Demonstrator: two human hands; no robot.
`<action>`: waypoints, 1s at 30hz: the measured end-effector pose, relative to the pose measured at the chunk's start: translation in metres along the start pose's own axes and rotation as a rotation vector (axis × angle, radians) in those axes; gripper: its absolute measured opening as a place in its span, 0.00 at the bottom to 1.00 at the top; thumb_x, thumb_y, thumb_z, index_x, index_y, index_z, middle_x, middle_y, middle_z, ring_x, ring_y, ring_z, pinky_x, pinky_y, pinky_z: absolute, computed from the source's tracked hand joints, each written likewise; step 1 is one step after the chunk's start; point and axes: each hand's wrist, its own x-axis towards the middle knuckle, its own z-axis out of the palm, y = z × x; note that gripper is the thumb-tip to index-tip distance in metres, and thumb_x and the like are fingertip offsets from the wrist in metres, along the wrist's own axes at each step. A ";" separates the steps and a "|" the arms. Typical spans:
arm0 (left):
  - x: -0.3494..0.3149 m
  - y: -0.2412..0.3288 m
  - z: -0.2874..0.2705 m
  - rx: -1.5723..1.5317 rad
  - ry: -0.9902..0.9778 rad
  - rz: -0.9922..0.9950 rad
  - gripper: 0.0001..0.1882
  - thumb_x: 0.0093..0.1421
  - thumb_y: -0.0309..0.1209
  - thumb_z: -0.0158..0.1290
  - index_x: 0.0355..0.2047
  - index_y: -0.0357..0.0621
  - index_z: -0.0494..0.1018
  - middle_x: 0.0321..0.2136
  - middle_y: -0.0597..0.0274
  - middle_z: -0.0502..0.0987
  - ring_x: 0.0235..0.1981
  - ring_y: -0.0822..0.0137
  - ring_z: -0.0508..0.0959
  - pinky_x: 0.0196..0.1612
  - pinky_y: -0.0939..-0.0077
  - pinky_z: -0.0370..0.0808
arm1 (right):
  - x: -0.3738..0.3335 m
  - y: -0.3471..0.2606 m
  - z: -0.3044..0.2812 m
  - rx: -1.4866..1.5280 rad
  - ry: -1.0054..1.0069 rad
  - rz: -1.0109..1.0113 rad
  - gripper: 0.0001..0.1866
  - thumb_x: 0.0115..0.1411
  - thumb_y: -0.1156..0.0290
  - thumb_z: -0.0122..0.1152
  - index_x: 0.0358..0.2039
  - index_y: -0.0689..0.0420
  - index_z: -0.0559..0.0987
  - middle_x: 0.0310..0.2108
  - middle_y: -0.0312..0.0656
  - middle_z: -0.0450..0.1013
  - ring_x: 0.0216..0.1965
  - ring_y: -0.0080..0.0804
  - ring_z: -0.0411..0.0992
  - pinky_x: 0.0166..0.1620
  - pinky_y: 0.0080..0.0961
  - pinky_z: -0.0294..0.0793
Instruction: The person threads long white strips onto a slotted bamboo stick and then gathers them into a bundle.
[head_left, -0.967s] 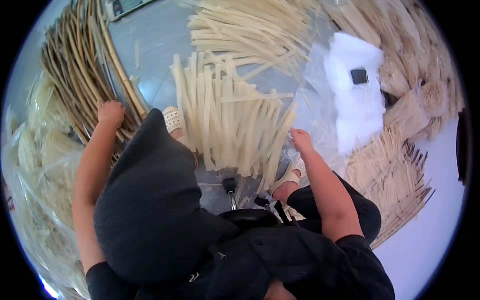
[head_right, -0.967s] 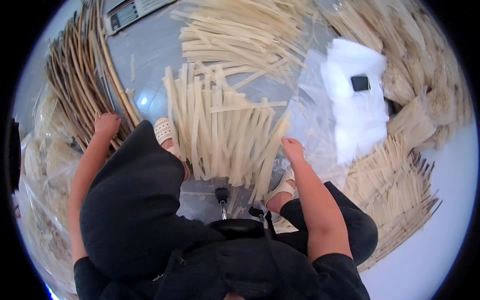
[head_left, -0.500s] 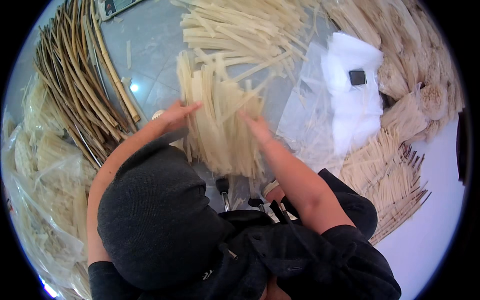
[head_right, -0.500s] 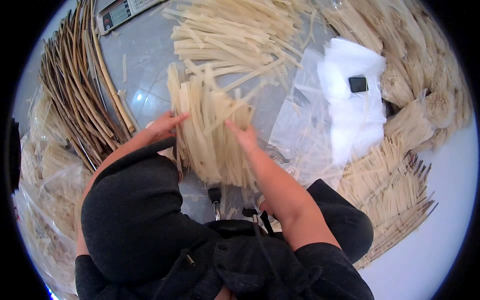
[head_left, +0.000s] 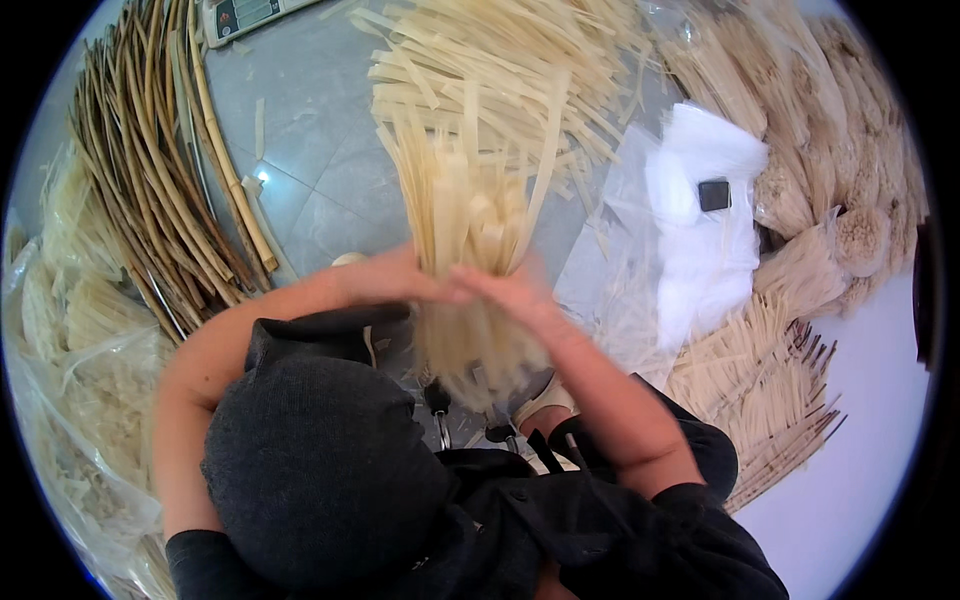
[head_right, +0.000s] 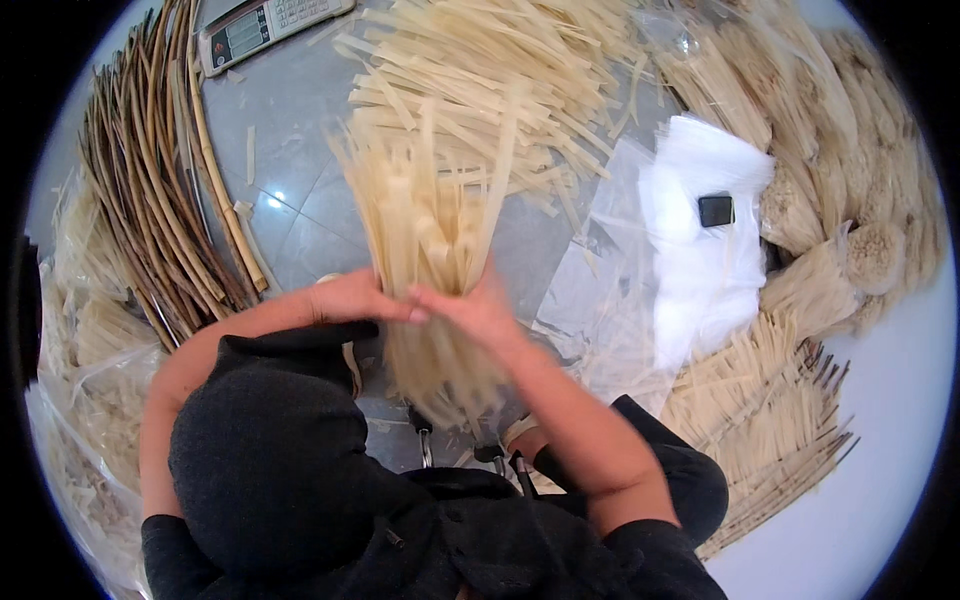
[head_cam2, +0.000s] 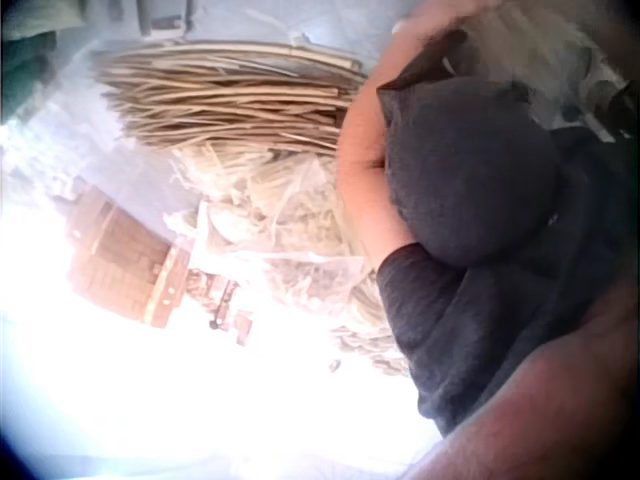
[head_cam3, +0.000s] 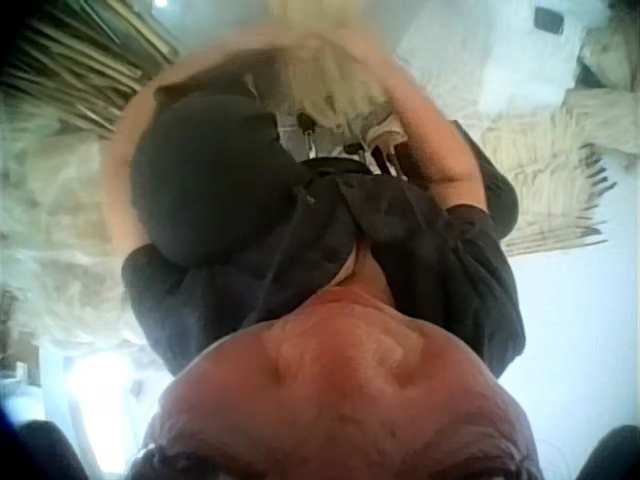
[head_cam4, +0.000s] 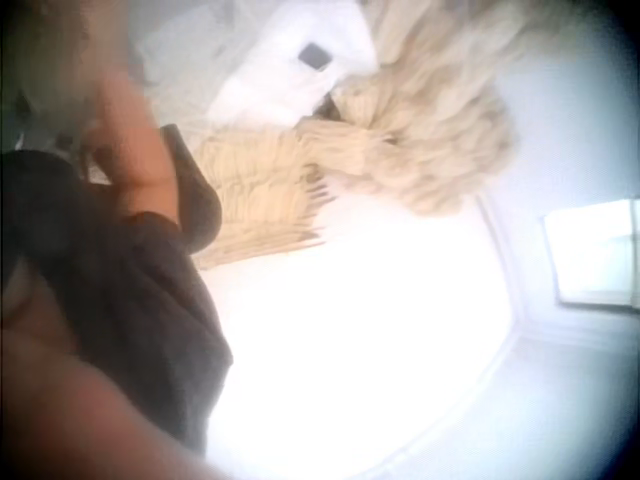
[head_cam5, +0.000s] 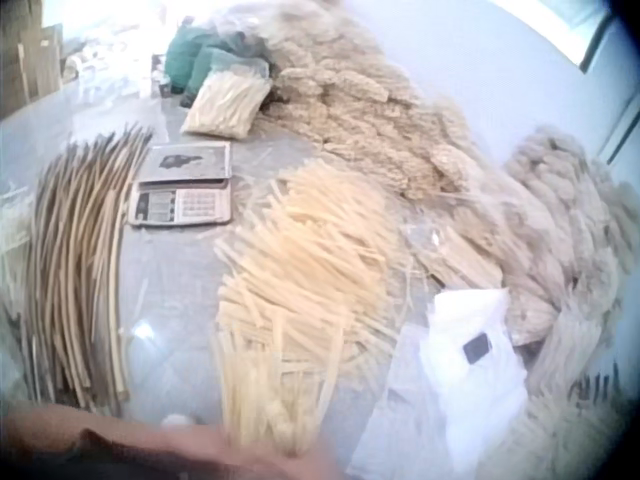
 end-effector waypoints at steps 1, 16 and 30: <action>0.005 0.016 0.003 -0.024 0.035 0.010 0.35 0.52 0.34 0.62 0.58 0.39 0.60 0.52 0.60 0.69 0.54 0.66 0.67 0.56 0.72 0.63 | 0.016 -0.036 -0.017 -0.129 -0.012 -0.033 0.44 0.40 0.54 0.74 0.53 0.63 0.65 0.49 0.49 0.69 0.51 0.38 0.67 0.54 0.31 0.66; 0.125 0.069 -0.124 -0.381 0.508 0.098 0.39 0.58 0.36 0.56 0.61 0.30 0.48 0.59 0.50 0.57 0.58 0.61 0.63 0.60 0.69 0.62 | 0.263 -0.093 -0.083 -1.352 0.080 -0.350 0.43 0.45 0.50 0.65 0.60 0.52 0.61 0.60 0.48 0.58 0.58 0.42 0.61 0.58 0.42 0.59; 0.080 0.061 -0.128 0.118 0.654 -0.180 0.13 0.61 0.28 0.40 0.41 0.43 0.73 0.42 0.64 0.75 0.40 0.72 0.77 0.40 0.75 0.74 | 0.083 0.054 0.027 -1.068 -0.294 -0.026 0.13 0.56 0.66 0.51 0.40 0.56 0.69 0.39 0.52 0.69 0.43 0.50 0.70 0.43 0.42 0.71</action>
